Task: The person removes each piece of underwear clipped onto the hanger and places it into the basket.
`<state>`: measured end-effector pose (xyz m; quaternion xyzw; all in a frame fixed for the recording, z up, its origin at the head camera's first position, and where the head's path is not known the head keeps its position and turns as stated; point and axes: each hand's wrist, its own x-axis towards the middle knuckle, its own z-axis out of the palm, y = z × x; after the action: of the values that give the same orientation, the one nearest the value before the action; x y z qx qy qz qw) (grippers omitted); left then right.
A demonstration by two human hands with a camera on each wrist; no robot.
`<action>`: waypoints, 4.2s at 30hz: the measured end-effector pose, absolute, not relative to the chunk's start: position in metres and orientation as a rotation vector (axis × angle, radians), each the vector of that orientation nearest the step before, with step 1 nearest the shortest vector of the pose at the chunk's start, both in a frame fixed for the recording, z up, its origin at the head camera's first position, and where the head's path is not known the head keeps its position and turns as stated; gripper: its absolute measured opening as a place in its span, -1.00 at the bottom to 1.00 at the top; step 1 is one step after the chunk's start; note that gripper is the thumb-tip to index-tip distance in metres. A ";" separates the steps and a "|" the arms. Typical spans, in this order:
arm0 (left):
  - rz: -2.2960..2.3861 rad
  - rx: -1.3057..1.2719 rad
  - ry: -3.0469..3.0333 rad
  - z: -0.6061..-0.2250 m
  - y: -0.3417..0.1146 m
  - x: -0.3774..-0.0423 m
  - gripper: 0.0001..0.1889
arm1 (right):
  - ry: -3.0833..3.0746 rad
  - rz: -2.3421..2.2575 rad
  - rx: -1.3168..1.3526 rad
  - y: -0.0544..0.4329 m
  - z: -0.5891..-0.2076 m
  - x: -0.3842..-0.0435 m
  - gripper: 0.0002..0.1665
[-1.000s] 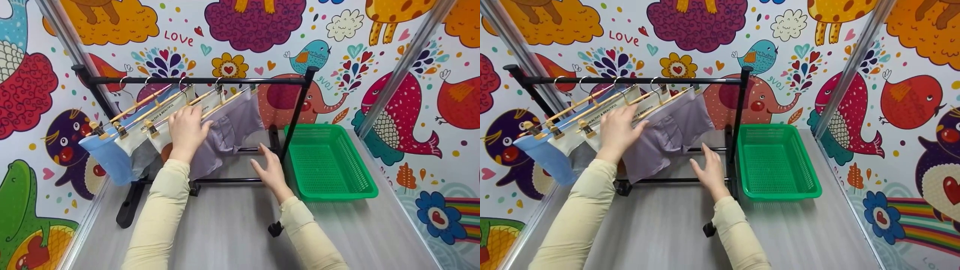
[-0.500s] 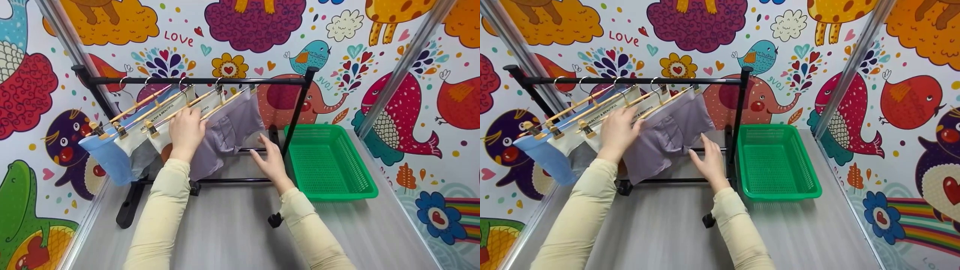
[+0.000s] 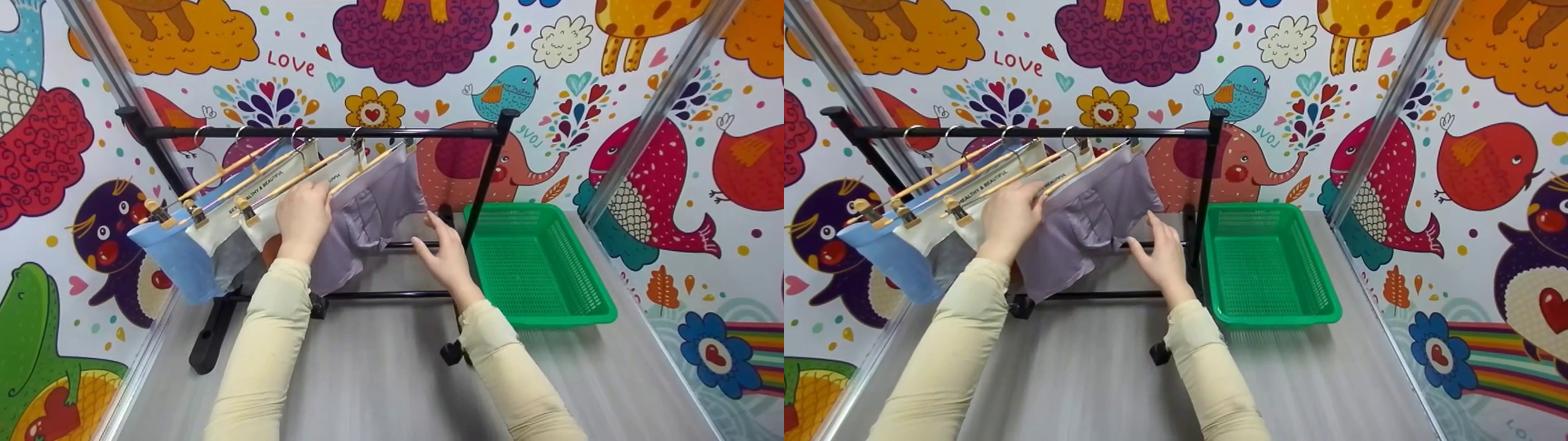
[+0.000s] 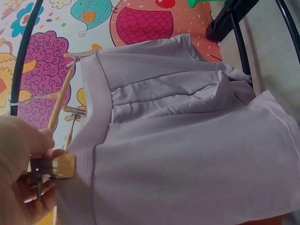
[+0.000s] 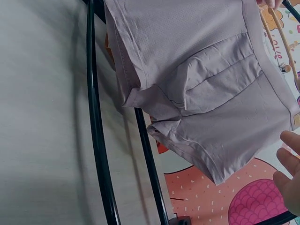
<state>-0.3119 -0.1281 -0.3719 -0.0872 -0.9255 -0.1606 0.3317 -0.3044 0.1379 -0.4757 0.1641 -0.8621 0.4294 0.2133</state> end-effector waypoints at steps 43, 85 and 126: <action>-0.560 -0.306 -2.069 -0.391 -0.152 -0.313 -0.72 | -2.340 1.080 0.463 0.164 -0.431 -0.332 -0.26; -0.618 -0.796 -2.039 -0.467 -0.158 -0.270 -0.67 | -2.322 1.383 0.483 0.197 -0.454 -0.304 -0.65; -0.639 -0.828 -2.134 -0.506 -0.131 -0.246 -0.78 | -2.460 1.450 0.464 0.234 -0.492 -0.257 -0.76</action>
<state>-0.2462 -0.1315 -0.5057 -0.3233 -0.8330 -0.2493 0.3734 -0.2566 0.2337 -0.4925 0.1591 -0.8437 0.4974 0.1240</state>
